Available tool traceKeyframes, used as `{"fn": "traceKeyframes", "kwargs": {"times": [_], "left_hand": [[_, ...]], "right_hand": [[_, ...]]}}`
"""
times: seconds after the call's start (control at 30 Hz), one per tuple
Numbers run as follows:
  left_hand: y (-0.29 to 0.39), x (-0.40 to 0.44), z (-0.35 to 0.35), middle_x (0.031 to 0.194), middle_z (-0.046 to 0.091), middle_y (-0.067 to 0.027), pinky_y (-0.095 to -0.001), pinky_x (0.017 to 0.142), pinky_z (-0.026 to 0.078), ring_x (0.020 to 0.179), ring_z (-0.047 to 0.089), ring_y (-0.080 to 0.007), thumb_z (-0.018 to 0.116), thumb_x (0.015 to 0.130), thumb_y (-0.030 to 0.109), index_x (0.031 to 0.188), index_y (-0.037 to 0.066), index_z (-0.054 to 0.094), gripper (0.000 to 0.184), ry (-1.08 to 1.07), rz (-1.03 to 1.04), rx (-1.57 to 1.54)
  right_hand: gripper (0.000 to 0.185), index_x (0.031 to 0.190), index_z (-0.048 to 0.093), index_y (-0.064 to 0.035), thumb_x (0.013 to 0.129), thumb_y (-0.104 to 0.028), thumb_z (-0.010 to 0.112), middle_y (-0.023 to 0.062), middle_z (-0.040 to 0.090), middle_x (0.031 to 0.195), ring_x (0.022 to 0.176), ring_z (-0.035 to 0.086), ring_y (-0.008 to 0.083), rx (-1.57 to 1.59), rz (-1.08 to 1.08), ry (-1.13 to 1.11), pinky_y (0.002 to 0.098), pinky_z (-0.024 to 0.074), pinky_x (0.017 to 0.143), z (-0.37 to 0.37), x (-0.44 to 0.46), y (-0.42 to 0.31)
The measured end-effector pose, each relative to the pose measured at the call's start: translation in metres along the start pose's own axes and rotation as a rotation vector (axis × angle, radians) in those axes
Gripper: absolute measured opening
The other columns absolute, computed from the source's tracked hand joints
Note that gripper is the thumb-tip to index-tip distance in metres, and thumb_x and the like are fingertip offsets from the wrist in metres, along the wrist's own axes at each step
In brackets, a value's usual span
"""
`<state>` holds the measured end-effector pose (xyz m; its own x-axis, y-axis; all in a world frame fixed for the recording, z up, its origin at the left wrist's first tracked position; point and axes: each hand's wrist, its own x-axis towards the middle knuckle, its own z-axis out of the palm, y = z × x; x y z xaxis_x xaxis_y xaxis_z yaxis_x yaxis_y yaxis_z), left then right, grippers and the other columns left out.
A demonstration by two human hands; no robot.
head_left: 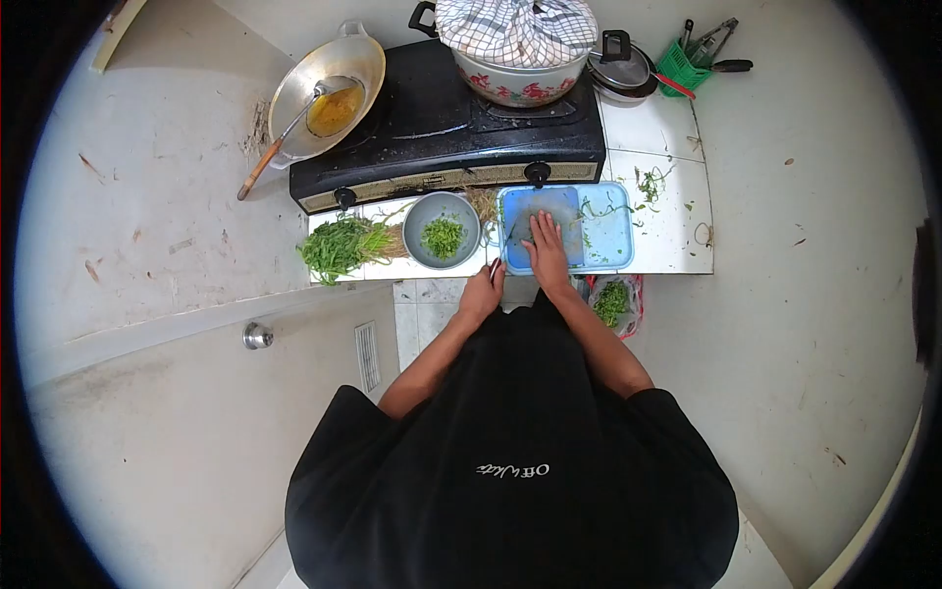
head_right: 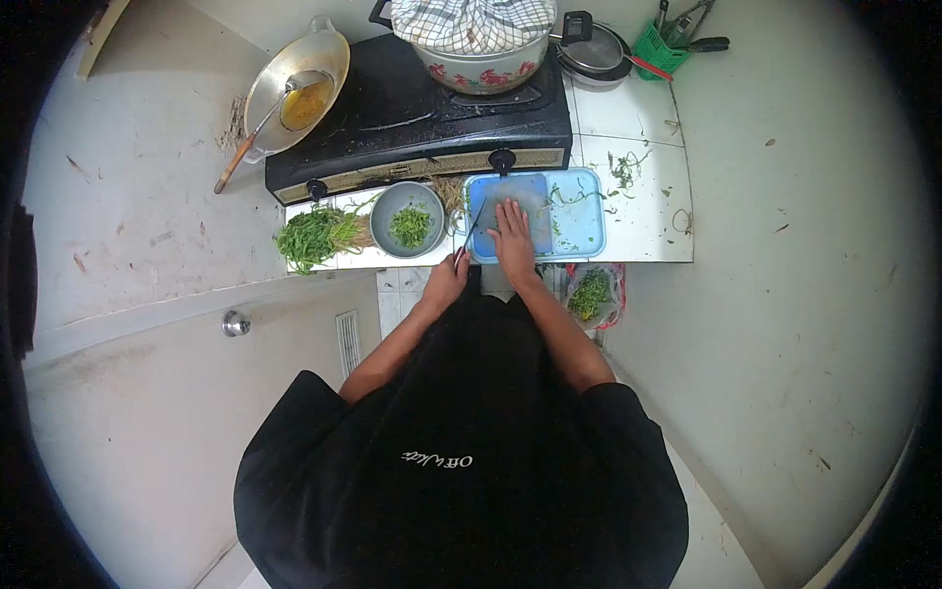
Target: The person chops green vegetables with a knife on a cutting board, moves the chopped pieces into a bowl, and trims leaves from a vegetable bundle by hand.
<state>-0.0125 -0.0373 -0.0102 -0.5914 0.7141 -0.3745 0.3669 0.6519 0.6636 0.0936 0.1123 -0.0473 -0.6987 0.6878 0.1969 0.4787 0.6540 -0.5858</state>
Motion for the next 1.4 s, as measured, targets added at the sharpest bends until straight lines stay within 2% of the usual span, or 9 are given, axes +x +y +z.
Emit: {"fn": "traceKeyframes", "kwargs": {"times": [0.13,0.2,0.53,0.73,0.8,0.93,1.0,1.27,1.4], "left_hand": [[0.001,-0.005,0.004,0.082,0.065,-0.0331,-0.0532,0.073,0.051,0.085,0.065,-0.0494,0.049,0.1,0.04,0.097,-0.007,0.062,0.049,-0.027,0.011,-0.03],[0.002,-0.006,0.004,0.082,0.065,-0.0328,-0.0528,0.072,0.051,0.084,0.065,-0.0492,0.049,0.1,0.041,0.097,-0.007,0.062,0.05,-0.029,0.006,-0.022],[0.002,0.0,0.0,0.078,0.064,-0.0323,-0.0508,0.07,0.052,0.081,0.066,-0.0479,0.051,0.099,0.043,0.096,-0.008,0.063,0.052,-0.059,0.035,-0.021],[0.004,0.003,-0.002,0.077,0.064,-0.0319,-0.0507,0.069,0.051,0.08,0.065,-0.0483,0.051,0.099,0.045,0.094,-0.008,0.063,0.055,-0.038,0.043,-0.019],[0.005,0.002,-0.001,0.077,0.064,-0.0316,-0.0507,0.069,0.051,0.08,0.065,-0.0483,0.051,0.099,0.045,0.094,-0.008,0.063,0.055,-0.042,0.042,-0.009],[0.008,-0.004,0.0,0.079,0.064,-0.0325,-0.0509,0.072,0.051,0.084,0.065,-0.0481,0.05,0.099,0.047,0.095,-0.008,0.063,0.056,-0.092,0.02,-0.063],[0.008,-0.006,0.002,0.08,0.064,-0.033,-0.051,0.073,0.05,0.086,0.065,-0.0486,0.051,0.098,0.047,0.095,-0.008,0.063,0.057,-0.095,0.019,-0.09],[-0.007,-0.005,0.003,0.088,0.065,-0.0339,-0.0558,0.077,0.051,0.088,0.063,-0.0507,0.051,0.098,0.04,0.103,-0.004,0.061,0.046,-0.09,0.036,-0.017],[-0.019,-0.004,0.005,0.098,0.065,-0.0323,-0.0568,0.082,0.049,0.093,0.062,-0.0502,0.051,0.096,0.033,0.111,-0.005,0.06,0.041,-0.095,0.129,-0.107]], "right_hand": [[0.043,0.135,0.055,-0.0038,0.092,-0.003,0.055,0.0153,0.049,0.144,0.138,0.041,0.0318,0.17,-0.066,0.03,0.0459,0.0279,0.117,0.0,-0.001,0.002],[0.053,0.13,0.06,-0.0042,0.08,0.012,0.051,0.0151,0.055,0.137,0.133,0.048,0.0303,0.184,-0.072,0.017,0.0434,0.032,0.117,-0.003,0.001,0.004],[0.06,0.128,0.062,-0.0055,0.073,0.015,0.05,0.015,0.062,0.129,0.124,0.056,0.0317,0.166,-0.115,-0.006,0.0386,0.0444,0.108,-0.008,0.012,0.019],[0.036,0.126,0.063,-0.0031,0.093,0.006,0.053,0.0138,0.067,0.122,0.11,0.065,0.0214,0.518,0.558,-0.019,0.033,0.0493,0.099,-0.038,0.038,0.019],[0.031,0.129,0.059,0.0033,0.098,-0.001,0.053,0.0141,0.064,0.125,0.113,0.063,0.0202,1.244,0.747,0.171,0.0324,0.0496,0.099,-0.041,0.044,0.029],[0.035,0.133,0.051,0.0076,0.099,-0.002,0.052,0.0156,0.059,0.13,0.119,0.058,0.0248,1.581,0.807,0.2,0.034,0.0488,0.102,-0.053,0.049,0.035],[0.033,0.132,0.055,0.0033,0.099,-0.001,0.051,0.0134,0.058,0.131,0.121,0.056,0.02,1.657,0.767,0.092,0.0333,0.0454,0.104,-0.057,0.048,0.024],[0.034,0.132,0.057,-0.0011,0.098,-0.008,0.055,0.0115,0.06,0.13,0.119,0.059,0.0225,1.396,0.347,-0.359,0.037,0.0479,0.103,-0.026,0.082,-0.104],[0.036,0.133,0.057,-0.0039,0.097,-0.011,0.053,0.014,0.055,0.139,0.131,0.049,0.0316,0.662,0.009,-0.444,0.0476,0.0383,0.11,0.049,0.079,-0.135]]}}
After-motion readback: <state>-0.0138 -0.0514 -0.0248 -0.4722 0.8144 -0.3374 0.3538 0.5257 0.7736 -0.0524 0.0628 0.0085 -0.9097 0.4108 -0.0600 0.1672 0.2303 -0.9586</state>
